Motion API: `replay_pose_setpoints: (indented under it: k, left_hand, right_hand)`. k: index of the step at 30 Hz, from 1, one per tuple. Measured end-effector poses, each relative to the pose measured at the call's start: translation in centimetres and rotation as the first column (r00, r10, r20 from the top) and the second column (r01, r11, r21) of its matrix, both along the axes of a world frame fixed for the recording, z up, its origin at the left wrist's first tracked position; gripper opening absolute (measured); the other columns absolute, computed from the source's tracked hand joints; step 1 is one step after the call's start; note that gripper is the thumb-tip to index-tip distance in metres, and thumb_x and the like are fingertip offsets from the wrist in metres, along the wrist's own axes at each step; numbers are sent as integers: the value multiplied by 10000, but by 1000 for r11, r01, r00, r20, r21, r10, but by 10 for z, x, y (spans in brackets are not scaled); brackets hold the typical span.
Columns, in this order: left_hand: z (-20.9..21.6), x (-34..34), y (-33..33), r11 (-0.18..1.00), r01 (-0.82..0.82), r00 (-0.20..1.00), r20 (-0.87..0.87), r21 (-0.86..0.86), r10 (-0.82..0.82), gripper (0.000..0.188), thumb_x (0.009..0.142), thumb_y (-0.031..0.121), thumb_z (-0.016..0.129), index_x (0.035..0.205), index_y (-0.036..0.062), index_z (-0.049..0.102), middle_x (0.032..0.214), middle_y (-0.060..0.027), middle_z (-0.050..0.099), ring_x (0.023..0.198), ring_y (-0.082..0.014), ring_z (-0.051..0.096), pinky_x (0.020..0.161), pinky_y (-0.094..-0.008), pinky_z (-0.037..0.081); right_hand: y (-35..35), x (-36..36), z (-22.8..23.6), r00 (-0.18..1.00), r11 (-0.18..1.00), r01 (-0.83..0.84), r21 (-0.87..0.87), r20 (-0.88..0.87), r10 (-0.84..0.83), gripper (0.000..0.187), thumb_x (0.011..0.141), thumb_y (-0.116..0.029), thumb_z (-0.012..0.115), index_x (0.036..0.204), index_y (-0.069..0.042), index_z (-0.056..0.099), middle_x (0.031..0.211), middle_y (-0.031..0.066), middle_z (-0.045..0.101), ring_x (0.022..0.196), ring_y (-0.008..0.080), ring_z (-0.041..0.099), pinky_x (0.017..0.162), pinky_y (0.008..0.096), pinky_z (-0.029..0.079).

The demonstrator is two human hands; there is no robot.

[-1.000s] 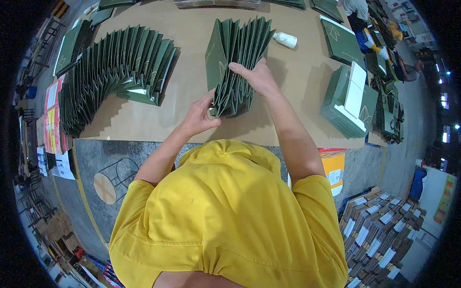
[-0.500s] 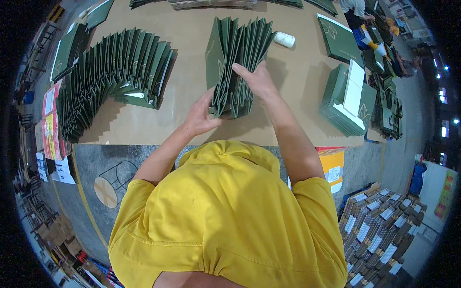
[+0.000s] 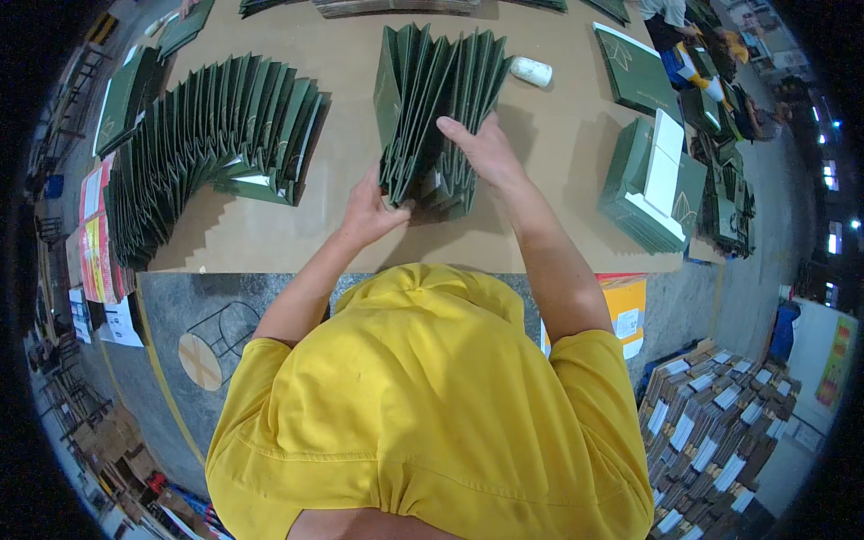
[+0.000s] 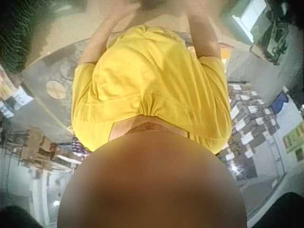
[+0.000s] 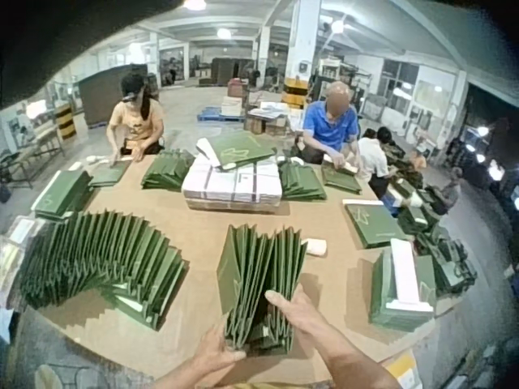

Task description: Organizing and folding green folders and inserting white paper strips at an industrial workstation.

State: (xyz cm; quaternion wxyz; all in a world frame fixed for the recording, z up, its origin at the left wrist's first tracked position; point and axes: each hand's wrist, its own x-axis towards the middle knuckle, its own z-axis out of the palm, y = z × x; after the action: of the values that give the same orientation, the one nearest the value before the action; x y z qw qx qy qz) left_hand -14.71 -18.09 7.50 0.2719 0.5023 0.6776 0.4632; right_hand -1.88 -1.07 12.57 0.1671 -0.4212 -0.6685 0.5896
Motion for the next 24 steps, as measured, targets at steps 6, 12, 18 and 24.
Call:
replay_pose_setpoints:
  k: [6,12,18,24]
  left_hand:
    - [0,-8,9,999,28,999,-24,-22,-28,772,630,191,672,1314,32,352,1168,-176,509,1005,-322,555,811,-375,489]
    - [4,4,31,988,148,986,71,37,-150,887,595,319,785,1295,15,332,1179,-181,460,1076,-343,495,890,-402,439]
    - [14,11,37,993,111,988,-107,30,-107,996,527,426,839,1251,-39,339,1179,-187,452,1087,-346,491,885,-414,438]
    - [5,8,38,996,88,983,-158,-21,-90,973,551,470,811,1246,-31,351,1122,-200,512,977,-364,568,819,-415,473]
  right_hand:
    - [-3,-1,2,998,999,-36,-1,-47,36,695,837,-433,611,1319,-8,346,1223,134,495,1119,204,474,970,343,357]
    - [-1,-10,-6,999,1000,11,25,34,-12,729,857,-521,535,1299,30,352,1220,152,486,1132,220,467,976,343,349]
    - [-1,-14,-11,998,998,52,44,40,-54,774,852,-575,504,1312,24,334,1214,162,478,1121,227,466,982,345,344]
    - [1,-9,-12,1000,1000,15,-7,-13,-15,821,855,-587,473,1317,67,293,1257,240,460,1170,307,462,989,363,344]
